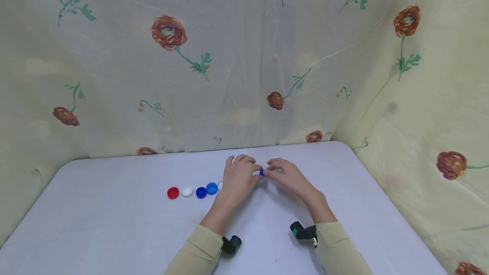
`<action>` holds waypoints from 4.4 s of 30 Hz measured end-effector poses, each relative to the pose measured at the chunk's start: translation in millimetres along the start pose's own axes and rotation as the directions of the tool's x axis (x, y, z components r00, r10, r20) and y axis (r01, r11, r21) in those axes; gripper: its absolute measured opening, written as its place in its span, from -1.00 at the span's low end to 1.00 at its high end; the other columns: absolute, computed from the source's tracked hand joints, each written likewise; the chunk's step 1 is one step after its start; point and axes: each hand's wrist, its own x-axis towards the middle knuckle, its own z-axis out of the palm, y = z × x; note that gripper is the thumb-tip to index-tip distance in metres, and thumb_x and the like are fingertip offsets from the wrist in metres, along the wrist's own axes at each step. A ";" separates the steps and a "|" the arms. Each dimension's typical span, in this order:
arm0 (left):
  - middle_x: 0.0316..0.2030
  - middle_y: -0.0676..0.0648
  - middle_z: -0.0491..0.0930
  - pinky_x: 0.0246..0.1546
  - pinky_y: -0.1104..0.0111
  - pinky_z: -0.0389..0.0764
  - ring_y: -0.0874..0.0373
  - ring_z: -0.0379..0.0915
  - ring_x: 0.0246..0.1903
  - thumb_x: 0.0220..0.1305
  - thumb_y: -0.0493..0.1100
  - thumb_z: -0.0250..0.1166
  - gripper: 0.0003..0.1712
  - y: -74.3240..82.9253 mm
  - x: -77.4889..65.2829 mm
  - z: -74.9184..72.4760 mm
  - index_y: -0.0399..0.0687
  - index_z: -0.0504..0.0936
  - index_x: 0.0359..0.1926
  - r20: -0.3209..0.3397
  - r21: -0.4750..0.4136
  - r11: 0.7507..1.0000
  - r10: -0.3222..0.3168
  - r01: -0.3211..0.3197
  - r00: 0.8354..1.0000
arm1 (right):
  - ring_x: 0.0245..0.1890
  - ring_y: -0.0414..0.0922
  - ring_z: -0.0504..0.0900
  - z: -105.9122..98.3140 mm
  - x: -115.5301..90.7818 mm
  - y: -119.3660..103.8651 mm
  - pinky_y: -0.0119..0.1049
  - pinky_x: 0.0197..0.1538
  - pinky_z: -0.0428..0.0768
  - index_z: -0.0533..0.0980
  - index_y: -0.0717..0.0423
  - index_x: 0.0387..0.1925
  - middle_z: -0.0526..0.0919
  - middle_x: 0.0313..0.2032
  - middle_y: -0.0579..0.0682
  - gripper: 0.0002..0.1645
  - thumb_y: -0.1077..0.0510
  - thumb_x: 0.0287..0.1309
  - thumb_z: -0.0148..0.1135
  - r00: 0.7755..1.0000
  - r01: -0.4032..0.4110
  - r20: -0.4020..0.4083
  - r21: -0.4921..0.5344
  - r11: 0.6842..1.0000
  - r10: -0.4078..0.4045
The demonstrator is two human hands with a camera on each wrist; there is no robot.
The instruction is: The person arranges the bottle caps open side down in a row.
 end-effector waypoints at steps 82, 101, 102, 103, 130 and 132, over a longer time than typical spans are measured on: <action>0.11 0.03 0.67 0.24 0.01 0.44 0.01 0.51 0.21 0.25 0.11 0.38 -0.59 -2.8 -4.2 -8.1 0.14 0.72 0.08 0.078 -0.244 0.968 -0.038 0.056 0.996 | 0.41 0.22 0.34 -5.5 -2.7 3.4 0.30 0.39 0.26 0.65 0.07 -0.03 0.50 0.30 0.13 -0.69 0.08 0.21 0.33 0.996 0.087 -0.009 -0.017 0.996 -0.087; 0.09 0.00 0.69 0.25 -0.11 0.40 -0.03 0.54 0.18 0.29 0.09 0.34 -0.63 -1.2 -2.4 5.3 0.13 0.72 0.07 0.152 -0.184 0.977 -0.076 0.104 0.985 | 0.35 0.23 0.41 10.1 3.6 14.2 0.18 0.41 0.29 0.67 0.17 -0.12 0.55 0.24 0.22 -0.74 0.19 0.14 0.31 0.998 0.058 -0.010 -0.092 0.994 -0.059; 0.09 0.00 0.69 0.25 -0.13 0.40 -0.03 0.53 0.18 0.28 0.10 0.35 -0.62 -1.1 -2.2 6.1 0.13 0.72 0.07 0.156 -0.184 0.977 -0.074 0.103 0.985 | 0.35 0.24 0.41 10.5 3.5 14.5 0.19 0.41 0.29 0.67 0.18 -0.13 0.55 0.24 0.22 -0.75 0.19 0.13 0.31 0.998 0.056 -0.011 -0.097 0.994 -0.057; 0.10 -0.01 0.69 0.25 -0.14 0.39 -0.04 0.53 0.18 0.28 0.11 0.35 -0.61 -0.8 -2.1 6.8 0.13 0.72 0.07 0.162 -0.183 0.978 -0.073 0.102 0.984 | 0.34 0.24 0.41 10.7 3.3 14.6 0.19 0.41 0.29 0.67 0.18 -0.14 0.55 0.23 0.23 -0.75 0.20 0.13 0.31 0.998 0.054 -0.012 -0.102 0.993 -0.056; 0.19 -0.06 0.60 0.28 -0.16 0.36 -0.09 0.46 0.23 0.13 0.11 0.47 -0.44 -12.4 -13.0 -1.7 0.15 0.65 0.17 0.226 -0.162 0.975 -0.113 0.152 0.968 | 0.38 0.20 0.37 18.2 -1.5 8.2 0.15 0.44 0.27 0.59 0.15 0.08 0.49 0.29 0.20 -0.55 0.29 0.11 0.19 0.998 0.064 -0.001 -0.174 0.983 -0.065; 0.19 -0.07 0.60 0.29 -0.17 0.35 -0.10 0.46 0.23 0.14 0.10 0.46 -0.44 -14.5 -13.2 -2.9 0.14 0.64 0.17 0.224 -0.162 0.975 -0.114 0.153 0.968 | 0.40 0.20 0.35 19.8 -1.6 4.8 0.16 0.44 0.27 0.58 0.14 0.10 0.48 0.31 0.19 -0.53 0.28 0.09 0.20 0.998 0.065 -0.006 -0.179 0.982 -0.067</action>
